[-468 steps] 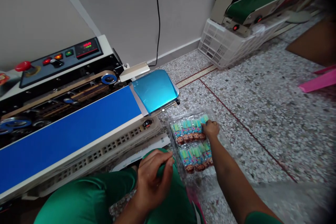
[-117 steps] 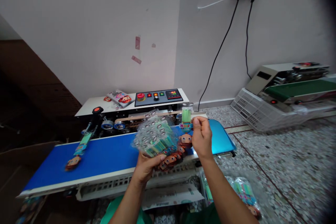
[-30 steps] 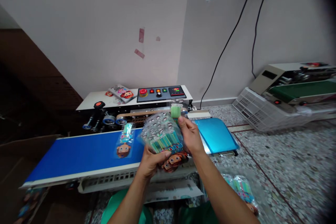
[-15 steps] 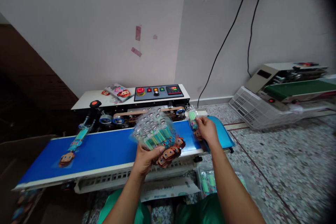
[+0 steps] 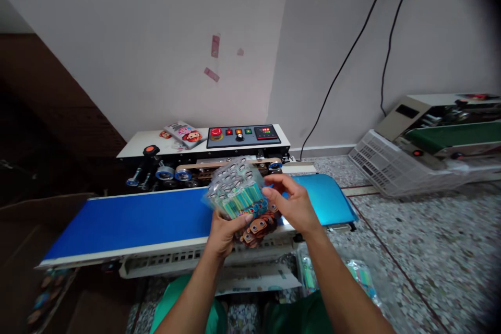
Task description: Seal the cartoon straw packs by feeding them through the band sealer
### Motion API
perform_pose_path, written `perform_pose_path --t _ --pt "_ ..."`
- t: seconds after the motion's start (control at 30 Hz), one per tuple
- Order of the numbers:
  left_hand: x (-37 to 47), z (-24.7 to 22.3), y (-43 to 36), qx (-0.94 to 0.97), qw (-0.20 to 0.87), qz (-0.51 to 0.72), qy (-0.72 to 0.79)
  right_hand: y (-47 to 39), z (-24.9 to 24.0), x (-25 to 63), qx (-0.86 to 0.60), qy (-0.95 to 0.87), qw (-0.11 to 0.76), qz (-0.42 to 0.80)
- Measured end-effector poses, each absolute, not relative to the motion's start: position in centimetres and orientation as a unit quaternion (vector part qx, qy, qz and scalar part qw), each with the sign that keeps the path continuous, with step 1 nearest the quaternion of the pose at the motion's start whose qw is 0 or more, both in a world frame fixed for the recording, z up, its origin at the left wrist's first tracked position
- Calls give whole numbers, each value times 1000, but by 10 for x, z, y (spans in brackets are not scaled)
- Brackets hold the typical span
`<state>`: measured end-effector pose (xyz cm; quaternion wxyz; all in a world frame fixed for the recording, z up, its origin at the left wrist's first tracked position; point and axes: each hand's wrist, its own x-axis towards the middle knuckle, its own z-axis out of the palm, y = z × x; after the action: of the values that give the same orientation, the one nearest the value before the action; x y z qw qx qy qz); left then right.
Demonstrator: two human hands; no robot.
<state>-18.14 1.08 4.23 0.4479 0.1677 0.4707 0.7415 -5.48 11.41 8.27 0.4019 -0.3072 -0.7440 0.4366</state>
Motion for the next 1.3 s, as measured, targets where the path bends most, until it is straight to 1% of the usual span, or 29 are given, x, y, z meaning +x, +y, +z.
perform_pose_path --t 0.1,0.17,0.37,0.43,0.53,0.6,0.7,0.83,0.93,1.07,1.17,1.3 --pt "-181 45 9 166 456 739 467 107 81 -59 -284 -744 434 421" --pt "-180 47 9 167 466 738 459 108 76 -60 -288 -722 456 434" --pt "-176 45 10 145 473 746 445 119 65 -55 -300 -607 478 560" --pt "-177 42 9 148 480 741 446 124 64 -52 -319 -583 496 559" --pt "-181 37 8 161 485 732 451 137 59 -39 -357 -595 508 511" --pt "-184 35 8 166 480 732 454 150 52 -26 -398 -604 498 479" --pt "-186 36 8 162 477 727 467 171 36 -6 -459 -611 458 455" --pt "-184 41 8 156 465 730 476 191 16 8 -505 -651 413 388" --pt "-184 42 8 158 465 733 471 198 7 11 -528 -664 399 347" --pt "-187 39 6 157 488 723 463 201 1 12 -549 -657 397 330" --pt "-188 37 6 155 482 723 470 203 -2 7 -548 -665 394 321" --pt "-185 39 6 156 475 733 461 197 5 -14 -543 -706 349 294"
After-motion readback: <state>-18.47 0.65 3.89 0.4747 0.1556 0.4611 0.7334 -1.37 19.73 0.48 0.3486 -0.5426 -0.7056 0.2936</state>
